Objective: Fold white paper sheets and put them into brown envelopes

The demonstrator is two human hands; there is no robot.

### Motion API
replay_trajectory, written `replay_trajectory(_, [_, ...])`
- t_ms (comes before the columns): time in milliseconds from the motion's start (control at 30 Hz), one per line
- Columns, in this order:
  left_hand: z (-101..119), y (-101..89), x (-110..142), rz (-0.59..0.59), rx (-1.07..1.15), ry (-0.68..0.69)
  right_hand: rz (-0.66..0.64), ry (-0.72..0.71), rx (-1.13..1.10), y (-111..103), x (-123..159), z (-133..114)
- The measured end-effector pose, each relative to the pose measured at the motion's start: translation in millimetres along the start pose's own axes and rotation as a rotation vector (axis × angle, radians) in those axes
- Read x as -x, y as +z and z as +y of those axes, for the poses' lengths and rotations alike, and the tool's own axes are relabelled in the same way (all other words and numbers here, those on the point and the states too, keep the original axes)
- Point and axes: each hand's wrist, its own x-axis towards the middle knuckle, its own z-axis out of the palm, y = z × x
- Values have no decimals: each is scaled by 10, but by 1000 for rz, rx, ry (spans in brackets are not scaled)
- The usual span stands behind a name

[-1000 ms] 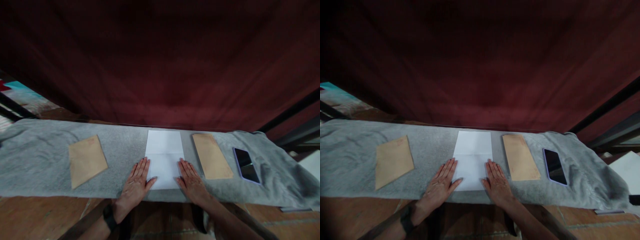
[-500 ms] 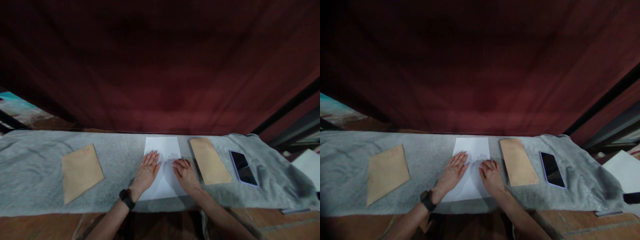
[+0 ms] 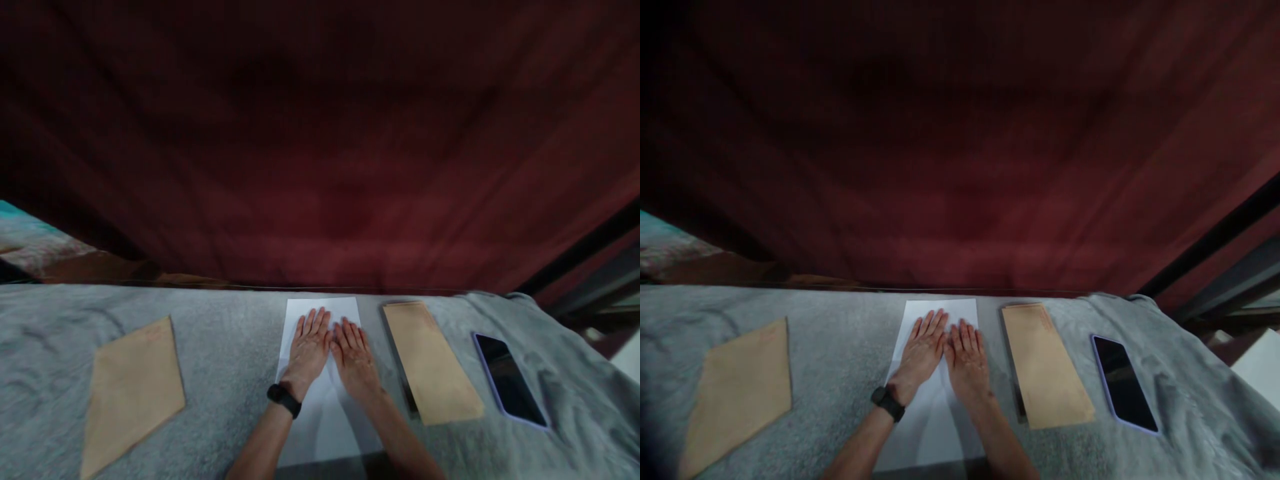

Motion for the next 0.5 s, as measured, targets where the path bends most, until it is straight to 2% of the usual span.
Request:
replay_trajectory(167, [-81, -10, -78, -10, -8, -125, 64, 51, 45, 4, -85, 31])
replay_trajectory(300, [-207, -57, -76, -10, -31, -240, 120, 35, 75, 14, -96, 113])
replay_trajectory(433, [-382, -127, 16, 19, -55, -243, 137, 16, 87, -5, -41, 223])
replay_trajectory(500, [-492, -186, 82, -17, -55, -231, 128, 5, 79, -33, -3, 285])
